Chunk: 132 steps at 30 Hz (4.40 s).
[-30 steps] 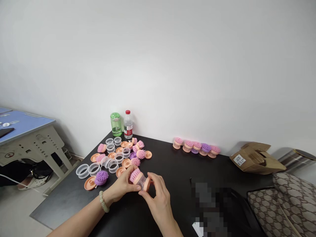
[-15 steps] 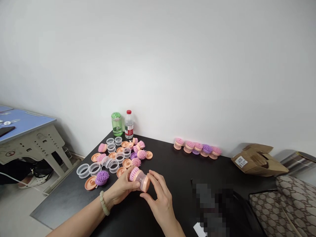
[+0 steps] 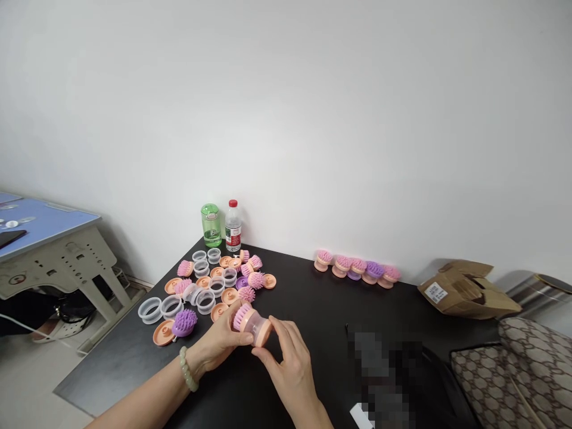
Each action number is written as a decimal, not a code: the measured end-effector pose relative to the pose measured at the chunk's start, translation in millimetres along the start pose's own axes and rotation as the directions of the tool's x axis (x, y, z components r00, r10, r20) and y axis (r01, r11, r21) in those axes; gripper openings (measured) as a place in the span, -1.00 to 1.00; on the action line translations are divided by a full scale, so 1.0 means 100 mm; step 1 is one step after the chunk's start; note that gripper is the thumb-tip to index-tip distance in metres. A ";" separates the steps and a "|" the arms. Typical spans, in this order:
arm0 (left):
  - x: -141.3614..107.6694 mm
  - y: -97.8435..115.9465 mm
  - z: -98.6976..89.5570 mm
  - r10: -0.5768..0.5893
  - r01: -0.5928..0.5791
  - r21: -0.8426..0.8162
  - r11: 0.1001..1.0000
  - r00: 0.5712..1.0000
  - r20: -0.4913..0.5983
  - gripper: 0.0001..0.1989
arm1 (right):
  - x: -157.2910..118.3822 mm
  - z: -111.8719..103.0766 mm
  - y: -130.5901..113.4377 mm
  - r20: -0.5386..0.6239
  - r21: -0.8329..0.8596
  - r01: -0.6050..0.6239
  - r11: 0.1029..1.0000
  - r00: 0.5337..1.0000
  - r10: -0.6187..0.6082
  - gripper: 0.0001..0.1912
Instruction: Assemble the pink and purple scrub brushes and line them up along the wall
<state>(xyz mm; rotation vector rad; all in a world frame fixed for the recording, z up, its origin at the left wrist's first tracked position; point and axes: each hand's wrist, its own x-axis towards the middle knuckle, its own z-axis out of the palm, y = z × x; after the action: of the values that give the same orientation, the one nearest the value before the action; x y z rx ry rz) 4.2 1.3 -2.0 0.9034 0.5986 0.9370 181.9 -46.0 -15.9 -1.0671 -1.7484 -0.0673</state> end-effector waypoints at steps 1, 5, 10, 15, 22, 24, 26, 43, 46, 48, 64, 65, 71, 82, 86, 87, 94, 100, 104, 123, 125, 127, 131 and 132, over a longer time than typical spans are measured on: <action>0.00 0.01 0.00 0.011 -0.012 0.017 1.000 1.000 0.015 -0.39 | 0.01 -0.01 -0.01 0.006 0.011 -0.011 1.000 1.000 0.011 -0.62; -0.01 0.02 -0.01 0.067 -0.076 0.101 0.992 0.994 0.086 -0.37 | 0.02 -0.02 -0.04 0.076 0.071 -0.134 0.988 0.989 0.128 -0.70; 0.00 0.02 -0.03 0.149 -0.187 0.235 0.954 0.974 0.173 -0.39 | 0.02 0.00 -0.07 0.256 0.146 -0.468 0.871 0.869 0.424 -0.49; 0.00 0.04 -0.05 0.211 -0.291 0.389 0.874 0.949 0.235 -0.40 | 0.02 0.03 -0.05 0.422 0.289 -0.732 0.617 0.676 0.604 -0.39; -0.04 0.05 0.01 0.125 -0.155 0.172 0.973 0.977 0.174 -0.50 | 0.06 -0.02 -0.05 0.329 0.323 -0.553 0.768 0.826 0.457 -0.66; -0.02 0.06 0.00 0.136 -0.159 0.149 0.976 0.979 0.154 -0.53 | 0.07 -0.03 -0.06 0.259 0.302 -0.470 0.829 0.878 0.403 -0.72; -0.01 0.07 -0.03 0.181 -0.207 0.160 0.965 0.970 0.160 -0.51 | 0.06 -0.03 -0.06 0.226 0.274 -0.432 0.859 0.897 0.379 -0.76; 0.01 0.07 -0.05 0.064 -0.068 0.017 0.998 0.983 0.173 -0.54 | 0.02 -0.04 -0.03 0.096 0.235 -0.246 0.940 0.969 0.229 -0.79; 0.00 0.13 -0.05 0.194 -0.218 0.083 0.972 0.952 0.237 -0.45 | 0.03 -0.06 -0.04 0.118 0.264 -0.281 0.923 0.959 0.258 -0.88; -0.01 0.15 -0.05 0.201 -0.227 0.079 0.971 0.946 0.256 -0.36 | 0.03 -0.07 -0.05 0.110 0.277 -0.285 0.918 0.958 0.265 -0.87; 0.00 0.11 -0.05 0.164 -0.174 0.027 0.984 0.961 0.223 -0.37 | -0.05 0.00 0.01 0.044 0.248 -0.287 0.925 0.957 0.285 -0.75; 0.00 0.10 -0.05 0.113 -0.119 0.019 0.993 0.973 0.201 -0.40 | -0.06 0.00 0.02 0.039 0.246 -0.281 0.928 0.959 0.280 -0.73; 0.01 0.05 -0.03 0.078 -0.087 0.062 0.994 0.989 0.127 -0.55 | -0.13 0.02 0.07 0.080 0.219 -0.283 0.934 0.959 0.272 -0.66; 0.07 0.03 -0.10 0.406 -0.464 0.300 0.833 0.882 0.237 -0.54 | -0.16 0.10 0.12 0.120 0.315 -0.400 0.861 0.916 0.382 -0.68; 0.04 0.05 -0.10 0.460 -0.534 0.519 0.668 0.844 0.275 -0.67 | -0.15 0.16 0.17 0.159 0.382 -0.460 0.801 0.887 0.434 -0.68; 0.03 0.05 -0.10 0.464 -0.541 0.579 0.610 0.836 0.293 -0.72 | -0.15 0.18 0.19 0.171 0.380 -0.464 0.800 0.885 0.432 -0.68; -0.02 -0.02 -0.10 0.449 -0.595 0.746 0.298 0.777 0.441 -0.61 | -0.06 0.10 0.16 0.243 0.005 -0.227 0.974 0.945 0.219 -0.44; -0.02 -0.10 -0.12 0.498 -0.534 0.812 0.237 0.784 0.370 -0.34 | 0.09 0.15 0.30 0.172 -0.100 -0.302 0.948 0.933 0.316 -0.56; -0.02 -0.12 -0.17 0.521 -0.461 0.858 0.226 0.801 0.293 -0.40 | 0.28 0.25 0.73 0.131 -0.201 -0.420 0.885 0.884 0.449 -0.76; 0.03 -0.32 -0.20 0.575 -0.468 0.872 0.146 0.757 0.310 -0.40 | 1.18 0.39 1.98 -0.051 -0.556 -0.754 0.351 0.452 0.891 -0.67; 0.04 -0.34 -0.21 0.572 -0.465 0.875 0.135 0.757 0.314 -0.42 | 1.17 0.39 2.00 -0.068 -0.575 -0.753 0.321 0.435 0.898 -0.66; 0.04 -0.37 -0.22 0.574 -0.472 0.874 0.116 0.750 0.328 -0.44 | 1.15 0.38 2.02 -0.084 -0.589 -0.749 0.302 0.428 0.900 -0.66; 0.03 -0.38 -0.21 0.588 -0.475 0.878 0.054 0.726 0.357 -0.43 | 1.10 0.37 2.02 -0.088 -0.606 -0.730 0.317 0.458 0.885 -0.64; 0.02 -0.36 -0.20 0.587 -0.476 0.878 0.045 0.724 0.362 -0.41 | 1.08 0.37 2.01 -0.079 -0.608 -0.719 0.336 0.476 0.876 -0.64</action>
<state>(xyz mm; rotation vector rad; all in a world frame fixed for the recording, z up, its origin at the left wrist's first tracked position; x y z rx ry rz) 4.9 0.6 -43.7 2.3819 0.9644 1.2989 284.6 161.0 -32.7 -2.4446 -1.1942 0.2154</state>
